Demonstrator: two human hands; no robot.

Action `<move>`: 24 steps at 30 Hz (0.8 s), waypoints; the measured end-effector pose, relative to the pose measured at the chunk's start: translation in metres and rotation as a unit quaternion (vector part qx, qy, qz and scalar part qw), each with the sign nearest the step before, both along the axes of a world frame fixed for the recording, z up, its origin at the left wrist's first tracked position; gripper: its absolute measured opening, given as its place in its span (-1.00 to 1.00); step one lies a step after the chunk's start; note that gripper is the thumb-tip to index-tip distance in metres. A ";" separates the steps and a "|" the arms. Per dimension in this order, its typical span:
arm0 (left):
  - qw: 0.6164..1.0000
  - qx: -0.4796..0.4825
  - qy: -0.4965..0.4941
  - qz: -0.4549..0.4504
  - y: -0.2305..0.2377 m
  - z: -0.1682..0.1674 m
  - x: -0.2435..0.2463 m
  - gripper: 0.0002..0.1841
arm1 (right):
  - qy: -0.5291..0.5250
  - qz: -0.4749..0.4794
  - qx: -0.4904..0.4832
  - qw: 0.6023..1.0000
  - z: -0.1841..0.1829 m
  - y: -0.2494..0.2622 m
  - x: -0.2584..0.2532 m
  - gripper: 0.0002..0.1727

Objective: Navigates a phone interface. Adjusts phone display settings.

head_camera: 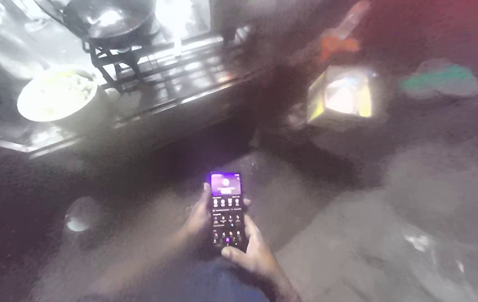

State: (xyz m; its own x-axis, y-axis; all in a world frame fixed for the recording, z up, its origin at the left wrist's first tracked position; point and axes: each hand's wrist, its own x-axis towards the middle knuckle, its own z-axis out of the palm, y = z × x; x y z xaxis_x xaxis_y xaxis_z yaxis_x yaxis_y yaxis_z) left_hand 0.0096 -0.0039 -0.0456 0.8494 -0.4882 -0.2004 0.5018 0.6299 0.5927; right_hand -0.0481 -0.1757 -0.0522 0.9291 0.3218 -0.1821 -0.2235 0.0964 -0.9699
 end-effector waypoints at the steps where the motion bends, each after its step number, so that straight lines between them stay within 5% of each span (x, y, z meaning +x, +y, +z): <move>1: 1.000 -0.013 0.008 0.000 0.001 -0.001 -0.001 -0.13 | -0.015 0.016 -0.019 1.000 -0.001 -0.005 0.000 -0.06; 5: 0.999 -0.040 0.014 -0.022 0.001 0.000 -0.007 -0.11 | -0.068 0.060 -0.054 0.994 0.004 -0.039 0.001 -0.11; 12: 0.996 -0.063 -0.025 -0.059 0.001 -0.010 -0.010 -0.10 | -0.176 -0.174 -0.057 0.967 0.015 -0.061 0.001 -0.64; 16: 0.998 -0.015 -0.021 -0.054 0.001 -0.005 -0.017 -0.16 | -0.291 -0.179 -0.051 0.939 0.020 -0.043 0.002 -0.79; 19: 0.996 0.085 -0.014 -0.011 -0.001 0.009 -0.022 -0.30 | -0.385 -0.163 -0.164 0.893 0.016 -0.020 0.000 -0.80; 24: 0.992 0.127 -0.002 -0.005 -0.002 0.018 -0.024 -0.35 | -0.406 -0.137 -0.391 0.815 0.013 0.009 -0.005 -0.39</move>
